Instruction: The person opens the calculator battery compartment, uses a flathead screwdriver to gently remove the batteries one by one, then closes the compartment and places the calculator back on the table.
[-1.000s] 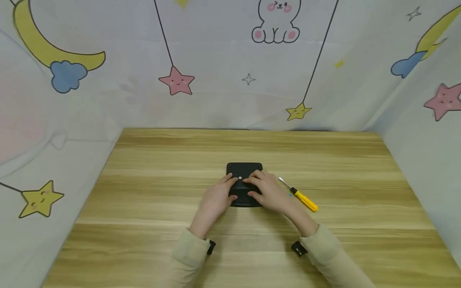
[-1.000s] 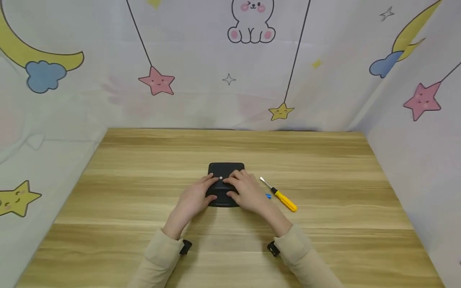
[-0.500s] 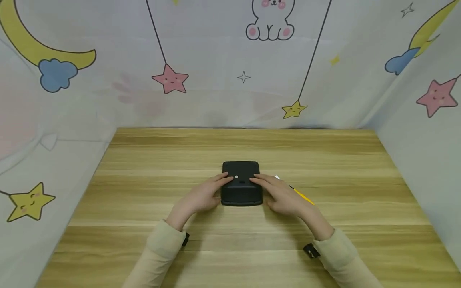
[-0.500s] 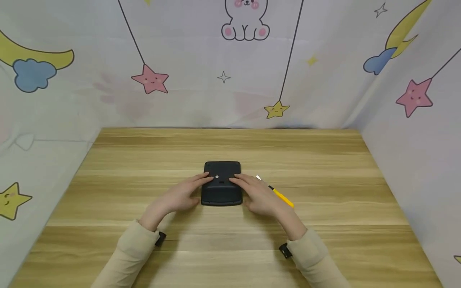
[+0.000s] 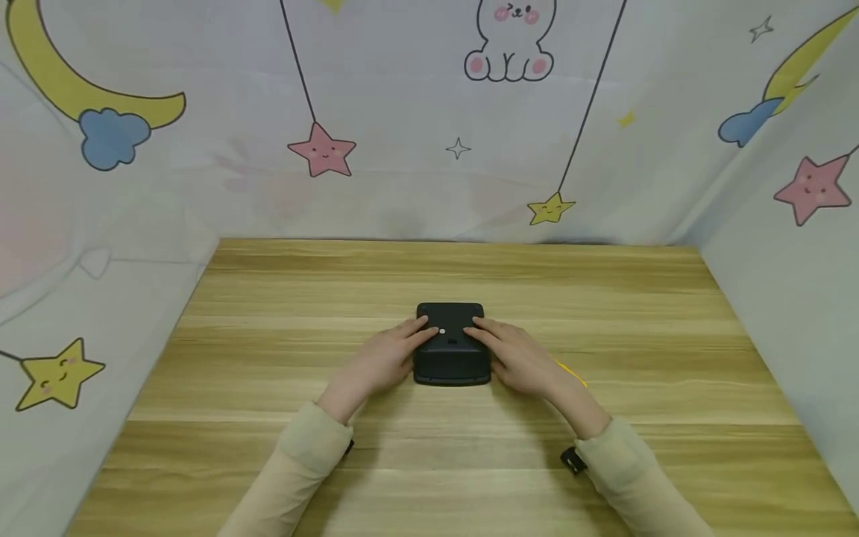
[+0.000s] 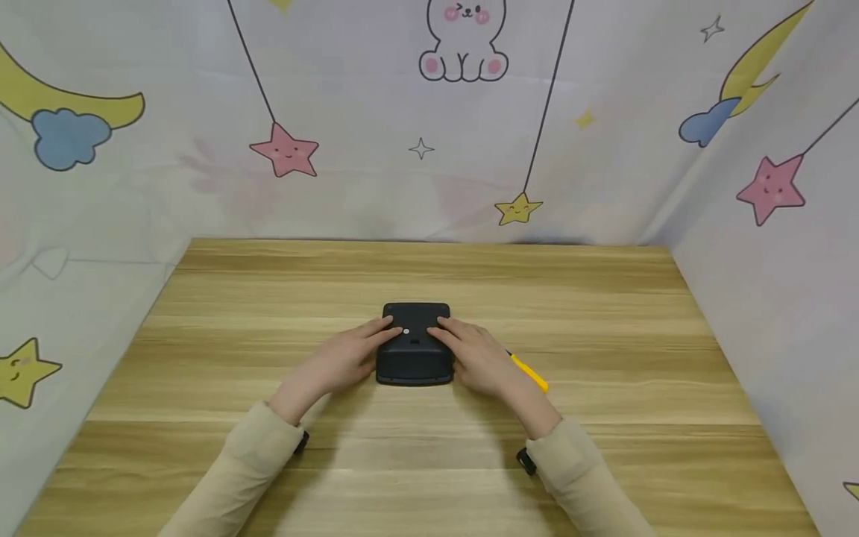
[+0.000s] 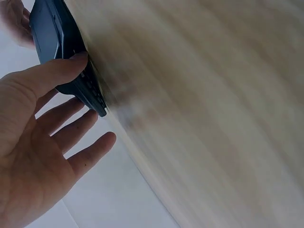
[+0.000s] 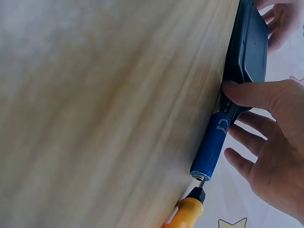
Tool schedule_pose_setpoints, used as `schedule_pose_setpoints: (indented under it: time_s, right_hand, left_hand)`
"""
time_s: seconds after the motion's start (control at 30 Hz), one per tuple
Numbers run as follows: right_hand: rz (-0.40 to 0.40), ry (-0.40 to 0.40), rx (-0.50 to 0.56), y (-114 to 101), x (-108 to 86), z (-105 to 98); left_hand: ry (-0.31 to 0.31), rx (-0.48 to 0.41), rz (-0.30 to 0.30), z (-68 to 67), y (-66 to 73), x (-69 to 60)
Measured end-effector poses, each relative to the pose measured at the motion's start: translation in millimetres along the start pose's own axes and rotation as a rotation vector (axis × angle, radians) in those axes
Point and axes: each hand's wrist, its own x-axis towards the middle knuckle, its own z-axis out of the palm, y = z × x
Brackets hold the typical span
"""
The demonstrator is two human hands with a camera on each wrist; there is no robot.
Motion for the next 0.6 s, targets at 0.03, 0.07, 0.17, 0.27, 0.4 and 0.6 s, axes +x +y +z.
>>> schedule_pose_setpoints:
  time_s: [0.03,0.07,0.17,0.27,0.4,0.6]
  right_hand:
    - [-0.004,0.005,-0.005,1.0,0.5,0.7]
    - [-0.007,0.010,-0.011,2.0,1.0,1.2]
    - [-0.009,0.021,-0.014,3.4,2.0,1.6]
    - [-0.016,0.031,-0.025,3.7,3.3,0.5]
    - [-0.013,0.023,-0.013,4.7,5.7,-1.8]
    - [0.024,-0.005,0.073,8.0,6.6,-4.8]
  left_hand:
    - [0.001,0.002,-0.002,0.1,0.7,0.9]
    - [0.002,0.004,-0.006,-0.1,1.5,1.6]
    - [0.008,0.017,-0.017,-1.0,3.6,3.1]
    - [0.000,0.032,-0.033,-2.7,5.7,4.1]
    - [-0.011,0.032,-0.051,-4.4,5.7,4.2]
    - [0.001,-0.084,-0.075,-5.5,-0.9,-1.4]
